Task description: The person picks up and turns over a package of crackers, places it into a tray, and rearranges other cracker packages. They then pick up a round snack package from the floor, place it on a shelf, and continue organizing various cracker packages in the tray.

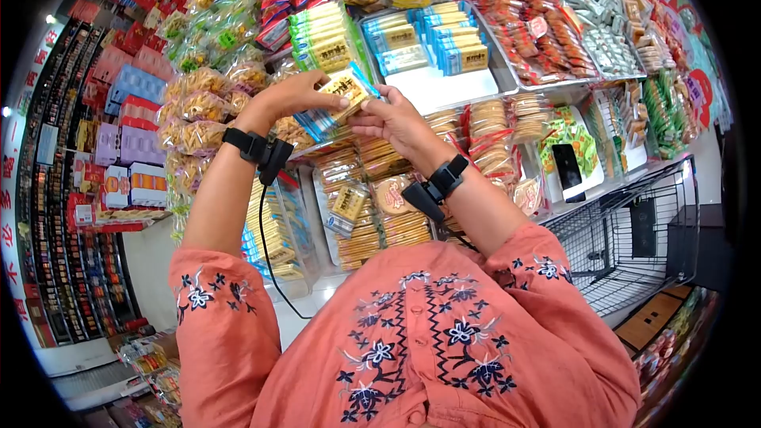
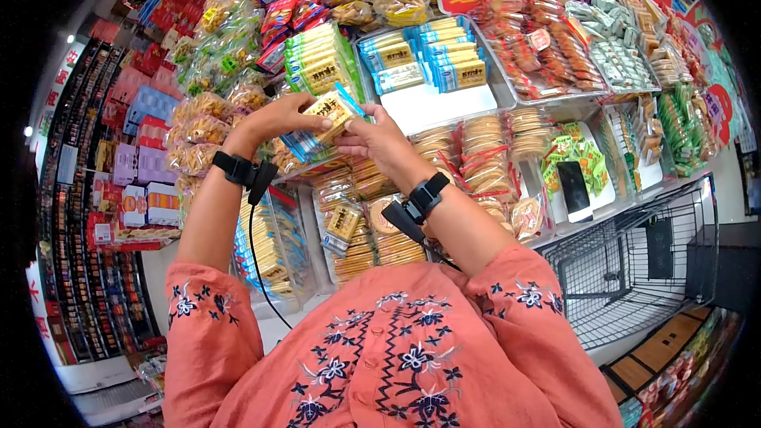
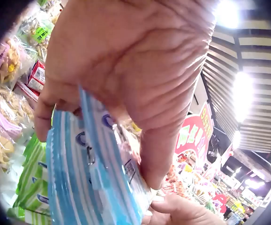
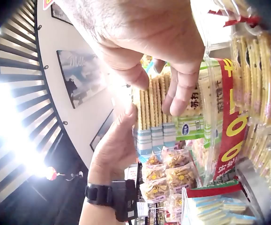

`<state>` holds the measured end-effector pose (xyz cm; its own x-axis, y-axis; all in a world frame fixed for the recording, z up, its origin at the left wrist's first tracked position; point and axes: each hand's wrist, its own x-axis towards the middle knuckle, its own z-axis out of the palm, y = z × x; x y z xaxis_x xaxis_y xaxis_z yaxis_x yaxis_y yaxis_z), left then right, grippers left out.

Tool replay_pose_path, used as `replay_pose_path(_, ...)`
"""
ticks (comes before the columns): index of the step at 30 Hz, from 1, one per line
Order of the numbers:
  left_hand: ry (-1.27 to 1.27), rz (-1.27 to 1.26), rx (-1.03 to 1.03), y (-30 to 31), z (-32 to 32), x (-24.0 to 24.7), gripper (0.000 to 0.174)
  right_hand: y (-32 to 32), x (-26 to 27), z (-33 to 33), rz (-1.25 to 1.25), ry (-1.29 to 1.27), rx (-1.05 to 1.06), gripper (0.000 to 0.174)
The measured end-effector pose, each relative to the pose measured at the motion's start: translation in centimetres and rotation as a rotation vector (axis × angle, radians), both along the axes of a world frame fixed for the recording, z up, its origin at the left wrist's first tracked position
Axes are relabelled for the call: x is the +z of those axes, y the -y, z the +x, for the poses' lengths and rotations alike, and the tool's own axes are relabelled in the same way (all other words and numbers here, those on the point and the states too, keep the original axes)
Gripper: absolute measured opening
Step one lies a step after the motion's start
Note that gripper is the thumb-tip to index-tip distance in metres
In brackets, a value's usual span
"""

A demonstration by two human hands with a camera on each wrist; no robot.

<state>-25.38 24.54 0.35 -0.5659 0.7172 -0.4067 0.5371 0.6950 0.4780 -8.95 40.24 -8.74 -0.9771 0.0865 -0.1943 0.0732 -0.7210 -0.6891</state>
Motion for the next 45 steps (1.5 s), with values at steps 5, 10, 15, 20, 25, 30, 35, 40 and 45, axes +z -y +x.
replay_pose_path(5, 0.093, 0.103, 0.05, -1.0, 1.5, 2.6, 0.075, -1.2, 0.9, -0.4, -0.001, -0.07, -0.004, 0.057)
replay_pose_path(10, 0.058, 0.291, 0.062, -3.5, 3.1, 4.9, 0.073, -4.5, 2.5, -1.1, 0.001, -0.097, -0.066, 0.052)
replay_pose_path(15, -0.111, 0.503, 0.085, -7.4, 2.9, 4.5, 0.062, -10.4, -1.8, -3.5, 0.087, 0.077, -0.211, 0.028)
replay_pose_path(20, -0.119, 0.567, 0.094, -10.7, 3.2, 3.8, 0.066, -12.1, -4.4, -4.9, -0.018, 0.198, -0.262, 0.034)
replay_pose_path(25, -0.182, 0.621, 0.034, -12.5, 2.6, 0.9, 0.068, -12.7, -8.9, -7.0, -0.106, 0.218, -0.291, 0.04)
replay_pose_path(30, -0.358, 0.591, -0.035, -12.8, 2.9, -1.5, 0.068, -12.5, -9.0, -7.0, -0.178, 0.307, -0.364, 0.044)
replay_pose_path(35, -0.297, 0.59, -0.016, -12.7, 2.1, -3.0, 0.067, -12.5, -10.1, -7.5, -0.253, 0.3, -0.369, 0.039)
replay_pose_path(40, -0.304, 0.608, 0.024, -13.0, 1.6, -2.6, 0.068, -11.9, -7.9, -6.8, -0.304, 0.339, -0.436, 0.016)
replay_pose_path(45, -0.297, 0.596, -0.022, -12.8, 0.9, -3.2, 0.065, -12.5, -10.3, -8.0, -0.376, 0.241, -0.336, 0.029)
